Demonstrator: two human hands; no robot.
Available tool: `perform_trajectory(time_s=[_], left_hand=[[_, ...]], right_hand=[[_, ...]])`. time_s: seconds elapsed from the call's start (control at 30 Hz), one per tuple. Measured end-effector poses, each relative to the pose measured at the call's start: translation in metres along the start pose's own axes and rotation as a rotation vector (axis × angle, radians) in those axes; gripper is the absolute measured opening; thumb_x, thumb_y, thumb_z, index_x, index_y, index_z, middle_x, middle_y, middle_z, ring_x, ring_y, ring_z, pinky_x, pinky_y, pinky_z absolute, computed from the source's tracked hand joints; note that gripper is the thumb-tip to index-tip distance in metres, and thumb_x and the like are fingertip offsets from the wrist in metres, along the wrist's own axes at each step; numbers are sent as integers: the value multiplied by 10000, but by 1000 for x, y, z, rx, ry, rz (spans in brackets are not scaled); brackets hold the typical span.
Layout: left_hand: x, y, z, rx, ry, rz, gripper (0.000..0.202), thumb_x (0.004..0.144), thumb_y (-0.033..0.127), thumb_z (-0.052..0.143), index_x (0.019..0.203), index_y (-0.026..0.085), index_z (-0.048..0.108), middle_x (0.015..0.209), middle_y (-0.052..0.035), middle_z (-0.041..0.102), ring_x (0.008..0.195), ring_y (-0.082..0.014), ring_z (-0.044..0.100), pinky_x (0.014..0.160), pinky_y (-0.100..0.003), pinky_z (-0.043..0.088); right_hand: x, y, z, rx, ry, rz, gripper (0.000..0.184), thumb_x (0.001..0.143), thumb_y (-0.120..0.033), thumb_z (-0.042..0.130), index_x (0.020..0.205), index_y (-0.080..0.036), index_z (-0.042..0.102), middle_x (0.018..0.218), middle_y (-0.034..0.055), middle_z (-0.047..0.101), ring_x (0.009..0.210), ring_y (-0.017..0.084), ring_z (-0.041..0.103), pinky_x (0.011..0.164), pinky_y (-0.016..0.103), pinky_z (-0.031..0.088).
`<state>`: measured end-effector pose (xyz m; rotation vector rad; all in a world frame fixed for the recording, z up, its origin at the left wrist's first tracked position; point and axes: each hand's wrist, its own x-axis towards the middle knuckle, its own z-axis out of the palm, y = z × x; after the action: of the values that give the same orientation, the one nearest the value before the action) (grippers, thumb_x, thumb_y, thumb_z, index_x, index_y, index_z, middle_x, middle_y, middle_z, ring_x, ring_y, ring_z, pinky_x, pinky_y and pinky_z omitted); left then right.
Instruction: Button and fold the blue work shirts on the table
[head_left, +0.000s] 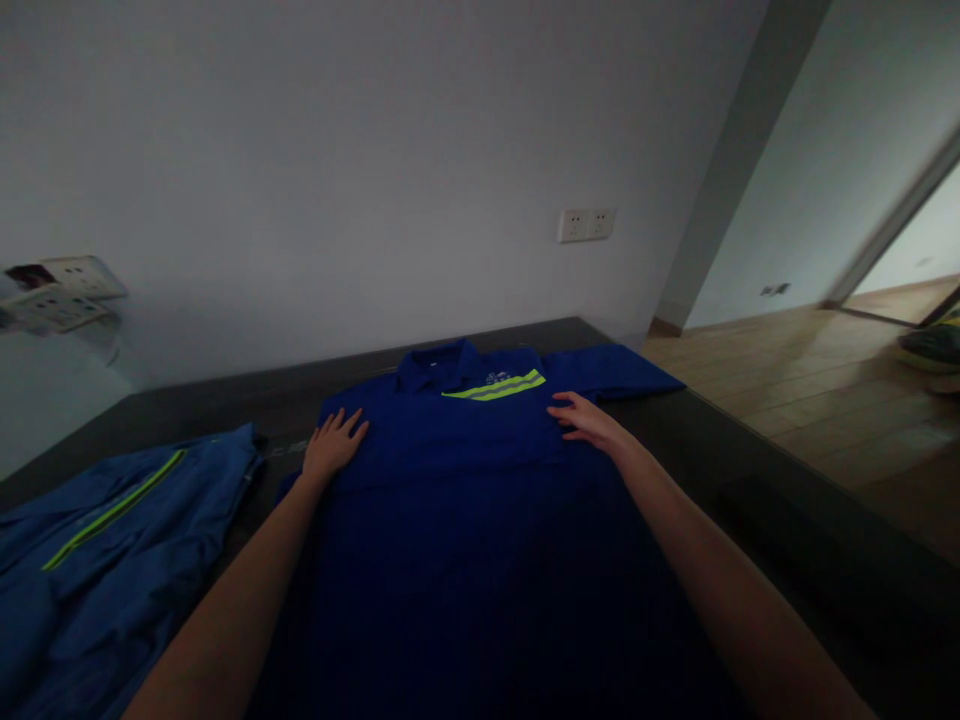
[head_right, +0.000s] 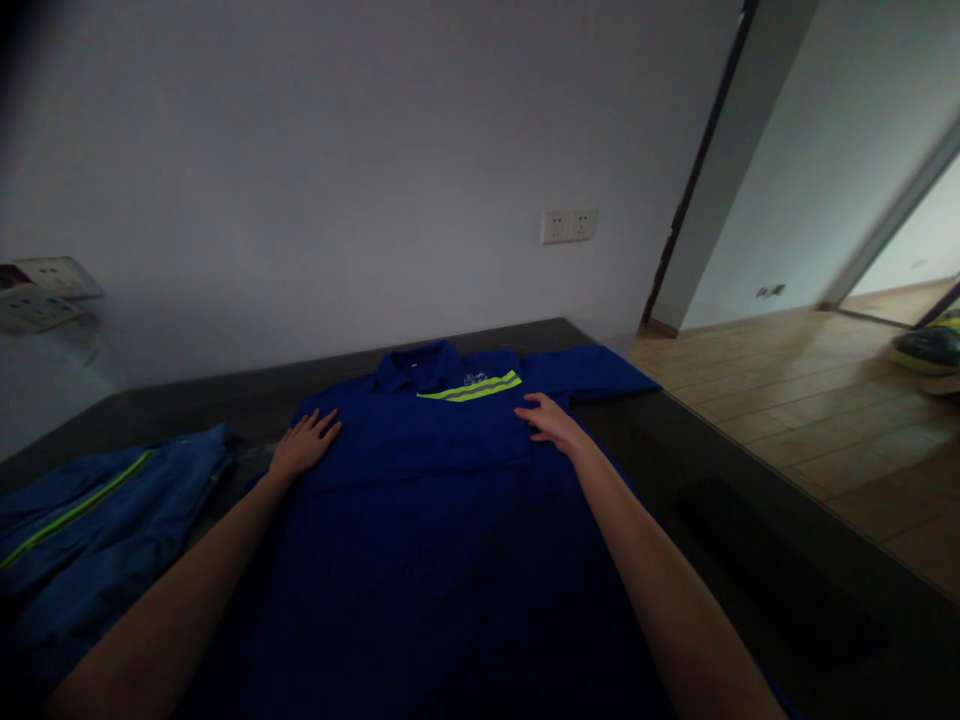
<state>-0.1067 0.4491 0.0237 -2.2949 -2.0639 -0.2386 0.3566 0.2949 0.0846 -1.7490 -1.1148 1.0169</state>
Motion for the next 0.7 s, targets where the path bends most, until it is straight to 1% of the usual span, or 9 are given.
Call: perform_trajectory(time_s=[0.1, 0.17, 0.23, 0.3, 0.37, 0.43, 0.5, 0.6, 0.7], left_hand=[[0, 0, 0, -5, 12, 1, 604, 916, 570, 238, 1448, 297, 323, 1525, -93, 283, 1402, -301, 253, 1107, -514, 238], [0, 0, 0, -10, 10, 3, 598, 918, 560, 248, 1444, 290, 334, 1520, -96, 294, 1401, -303, 255, 1106, -519, 240], [-1, 2, -2, -24, -1, 1, 592, 915, 553, 268, 1438, 289, 349, 1515, -94, 308, 1400, -310, 256, 1107, -530, 235], [-3, 5, -7, -66, 11, 4, 576, 909, 542, 298, 1414, 283, 398, 1513, -86, 315, 1386, -314, 289, 1107, -521, 251], [-7, 6, -15, -142, 120, -4, 549, 916, 503, 302, 1371, 247, 468, 1503, -83, 335, 1352, -291, 358, 1097, -459, 312], [-10, 4, -23, -206, 285, -27, 514, 929, 446, 277, 1314, 215, 526, 1463, -84, 396, 1288, -255, 446, 1054, -389, 388], [-12, -3, -30, -182, 343, -58, 479, 927, 387, 274, 1251, 198, 572, 1365, -97, 507, 1207, -250, 521, 1008, -375, 433], [-12, -17, -30, -72, 221, -59, 453, 896, 336, 332, 1244, 179, 578, 1270, -119, 591, 1160, -275, 556, 997, -407, 435], [-12, -30, -16, -11, 109, -34, 498, 899, 312, 328, 1355, 181, 478, 1385, -131, 500, 1283, -290, 454, 1051, -479, 364]], right_hand=[[1, 4, 8, 29, 44, 2, 598, 848, -341, 537, 1387, -189, 325, 1173, 158, 615, 930, 212, 645, 722, 341, 551], [1, 8, 18, 23, 75, -4, 679, 837, -351, 549, 1426, -163, 267, 1194, 175, 606, 977, 240, 638, 798, 398, 536], [0, 11, 28, -33, 108, -117, 733, 795, -314, 600, 1436, -168, 276, 1289, 166, 553, 1108, 261, 585, 933, 440, 470], [0, 14, 36, -124, 145, -327, 732, 758, -236, 619, 1427, -207, 323, 1401, 116, 466, 1244, 244, 488, 1053, 425, 366], [1, 16, 39, -214, 168, -489, 667, 751, -184, 601, 1388, -220, 407, 1419, 78, 457, 1281, 219, 454, 1088, 394, 323], [4, 18, 38, -289, 160, -501, 511, 763, -181, 589, 1272, -214, 551, 1324, 62, 558, 1225, 213, 512, 1061, 376, 359], [7, 21, 36, -346, 142, -460, 344, 773, -196, 591, 1109, -216, 662, 1175, 48, 658, 1127, 220, 586, 1010, 378, 411], [10, 23, 33, -372, 148, -431, 275, 769, -204, 606, 1026, -217, 702, 1098, 47, 693, 1076, 233, 617, 980, 394, 432], [11, 21, 31, -376, 166, -433, 321, 774, -221, 615, 1087, -206, 685, 1151, 68, 672, 1113, 244, 597, 996, 405, 416]])
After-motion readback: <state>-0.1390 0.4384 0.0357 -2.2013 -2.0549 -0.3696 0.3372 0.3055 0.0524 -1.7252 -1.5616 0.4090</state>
